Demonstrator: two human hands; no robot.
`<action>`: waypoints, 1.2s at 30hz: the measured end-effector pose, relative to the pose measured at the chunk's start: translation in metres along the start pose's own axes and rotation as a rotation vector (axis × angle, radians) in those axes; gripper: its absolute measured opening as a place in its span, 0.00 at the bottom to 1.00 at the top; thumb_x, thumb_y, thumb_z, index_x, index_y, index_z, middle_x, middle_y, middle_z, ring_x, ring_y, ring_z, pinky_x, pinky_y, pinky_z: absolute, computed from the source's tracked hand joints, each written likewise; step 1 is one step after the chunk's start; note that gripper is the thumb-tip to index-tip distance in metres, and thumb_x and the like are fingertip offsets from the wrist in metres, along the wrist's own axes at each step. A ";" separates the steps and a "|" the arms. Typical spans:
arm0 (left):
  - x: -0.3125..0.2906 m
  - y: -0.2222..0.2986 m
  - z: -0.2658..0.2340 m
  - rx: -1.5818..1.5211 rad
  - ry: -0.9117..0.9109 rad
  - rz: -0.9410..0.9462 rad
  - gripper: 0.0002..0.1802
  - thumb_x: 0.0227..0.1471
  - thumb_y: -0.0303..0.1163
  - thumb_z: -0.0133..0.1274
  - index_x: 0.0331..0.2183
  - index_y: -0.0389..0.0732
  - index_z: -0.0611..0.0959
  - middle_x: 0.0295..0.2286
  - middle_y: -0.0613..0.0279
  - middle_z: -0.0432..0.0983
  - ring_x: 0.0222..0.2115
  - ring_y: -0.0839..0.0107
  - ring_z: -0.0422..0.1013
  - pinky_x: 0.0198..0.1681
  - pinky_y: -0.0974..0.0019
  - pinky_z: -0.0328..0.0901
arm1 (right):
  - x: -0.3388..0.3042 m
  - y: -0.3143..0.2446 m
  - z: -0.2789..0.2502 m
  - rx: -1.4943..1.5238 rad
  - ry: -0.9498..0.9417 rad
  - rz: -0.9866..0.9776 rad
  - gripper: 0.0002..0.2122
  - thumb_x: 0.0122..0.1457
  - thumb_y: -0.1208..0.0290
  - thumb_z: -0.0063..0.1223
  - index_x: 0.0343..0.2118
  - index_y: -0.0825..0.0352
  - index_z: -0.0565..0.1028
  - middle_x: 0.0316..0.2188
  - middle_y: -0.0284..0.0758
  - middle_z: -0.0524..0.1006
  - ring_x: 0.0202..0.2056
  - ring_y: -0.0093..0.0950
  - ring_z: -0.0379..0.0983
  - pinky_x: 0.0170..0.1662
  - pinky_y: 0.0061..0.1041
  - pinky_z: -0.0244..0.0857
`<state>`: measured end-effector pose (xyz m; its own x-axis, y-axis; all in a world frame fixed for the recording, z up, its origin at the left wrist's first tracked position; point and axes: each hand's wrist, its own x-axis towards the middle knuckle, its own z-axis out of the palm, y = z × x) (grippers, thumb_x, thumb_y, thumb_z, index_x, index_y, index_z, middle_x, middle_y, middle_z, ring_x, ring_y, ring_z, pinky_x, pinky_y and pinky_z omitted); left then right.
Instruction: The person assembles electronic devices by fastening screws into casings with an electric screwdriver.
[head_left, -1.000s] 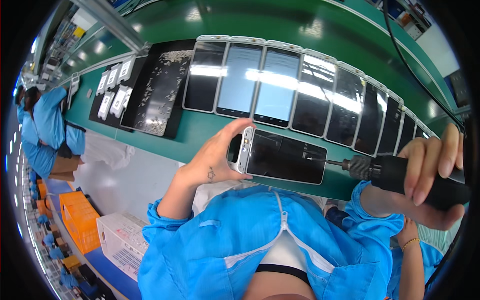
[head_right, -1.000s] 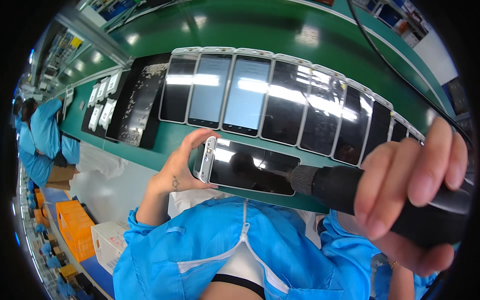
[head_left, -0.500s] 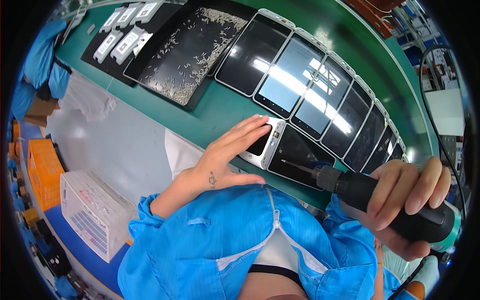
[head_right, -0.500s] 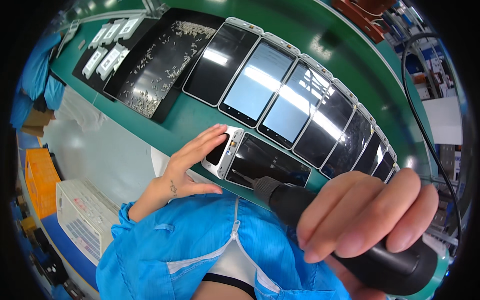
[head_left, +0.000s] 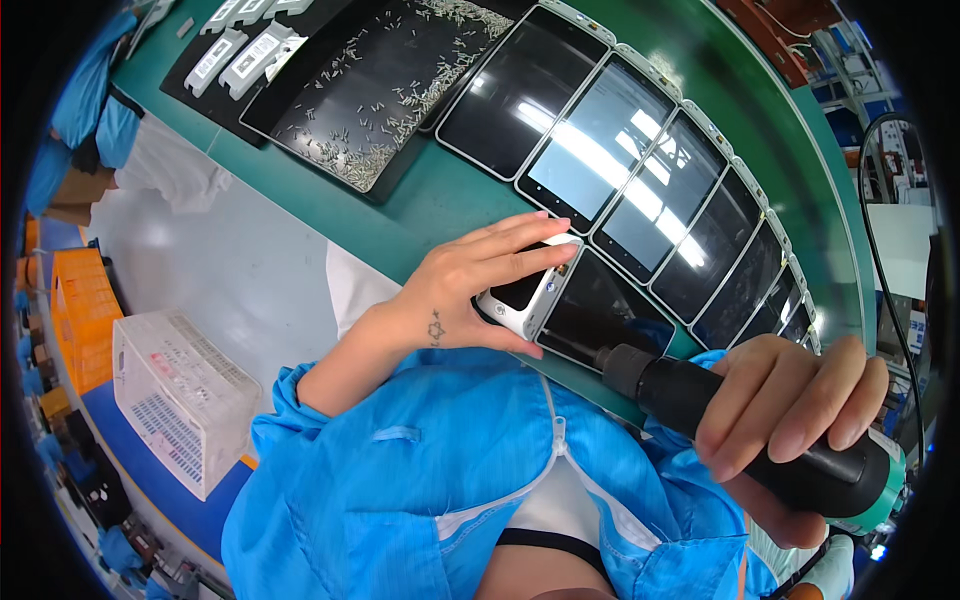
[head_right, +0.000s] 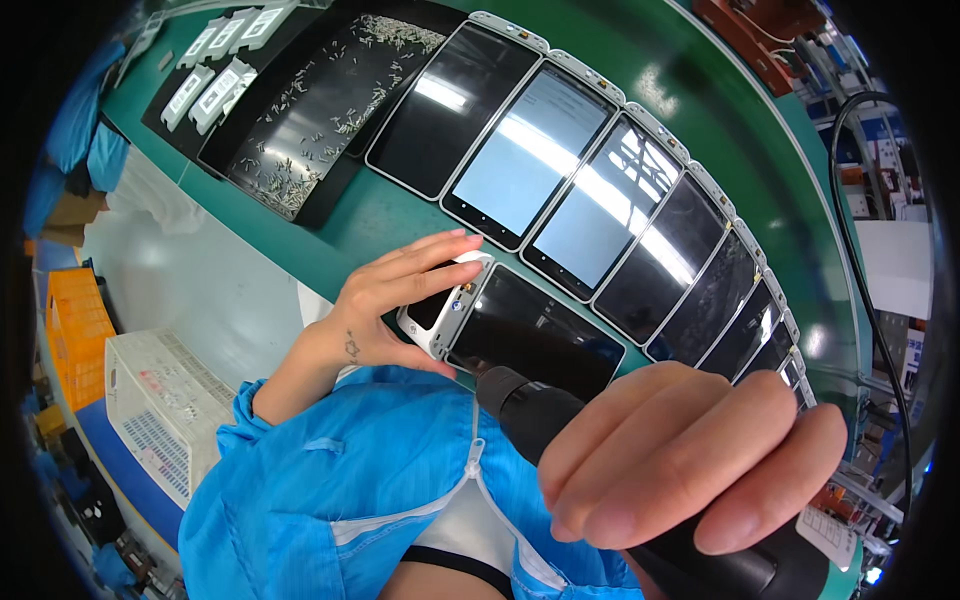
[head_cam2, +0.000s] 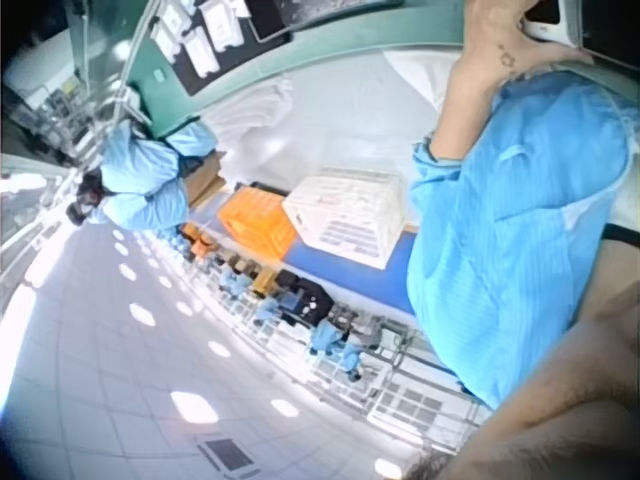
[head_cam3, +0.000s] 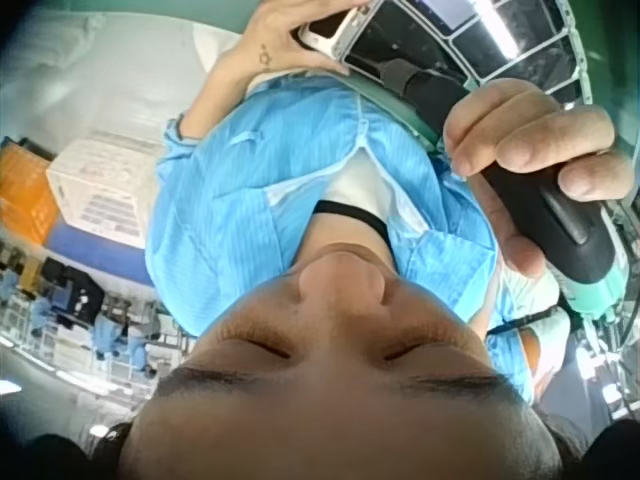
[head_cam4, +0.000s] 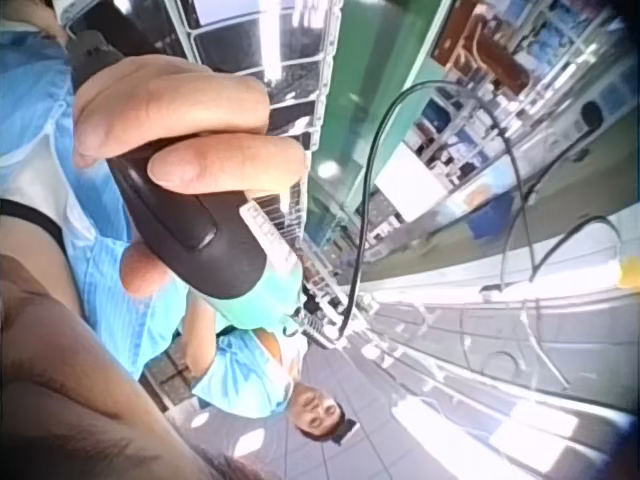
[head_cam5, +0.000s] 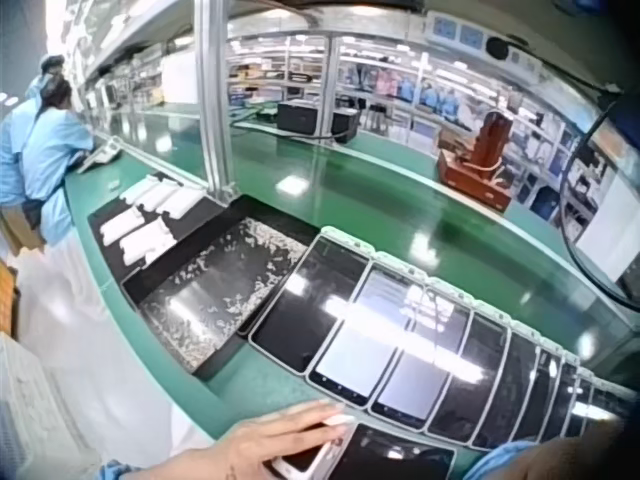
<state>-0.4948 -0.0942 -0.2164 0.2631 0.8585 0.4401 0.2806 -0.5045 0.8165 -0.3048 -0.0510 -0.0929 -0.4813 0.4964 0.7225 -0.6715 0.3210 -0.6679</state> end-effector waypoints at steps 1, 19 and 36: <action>-0.002 0.000 0.000 0.008 0.001 -0.004 0.43 0.15 0.39 0.64 0.41 0.39 0.71 0.44 0.53 0.62 0.45 0.55 0.59 0.45 0.60 0.56 | 0.000 0.002 0.000 0.014 -0.029 0.024 0.22 0.40 0.66 0.58 0.29 0.70 0.56 0.25 0.38 0.62 0.16 0.23 0.68 0.14 0.13 0.65; -0.004 -0.002 -0.002 -0.069 -0.012 -0.012 0.43 0.15 0.37 0.64 0.43 0.39 0.69 0.45 0.54 0.61 0.45 0.56 0.58 0.47 0.59 0.54 | -0.001 0.006 0.008 0.008 -0.042 0.005 0.22 0.40 0.64 0.58 0.29 0.68 0.56 0.26 0.37 0.63 0.16 0.22 0.68 0.15 0.13 0.64; -0.007 -0.005 -0.018 -0.125 0.007 -0.099 0.51 0.25 0.47 0.60 0.49 0.36 0.54 0.47 0.49 0.54 0.50 0.61 0.50 0.50 0.60 0.48 | -0.005 0.003 0.002 -0.074 0.076 -0.178 0.24 0.40 0.59 0.55 0.32 0.71 0.58 0.28 0.37 0.59 0.16 0.20 0.63 0.19 0.15 0.59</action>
<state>-0.5152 -0.0963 -0.2170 0.2334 0.9043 0.3574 0.1877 -0.4025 0.8960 -0.3052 -0.0541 -0.0981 -0.3128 0.4847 0.8168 -0.6979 0.4659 -0.5438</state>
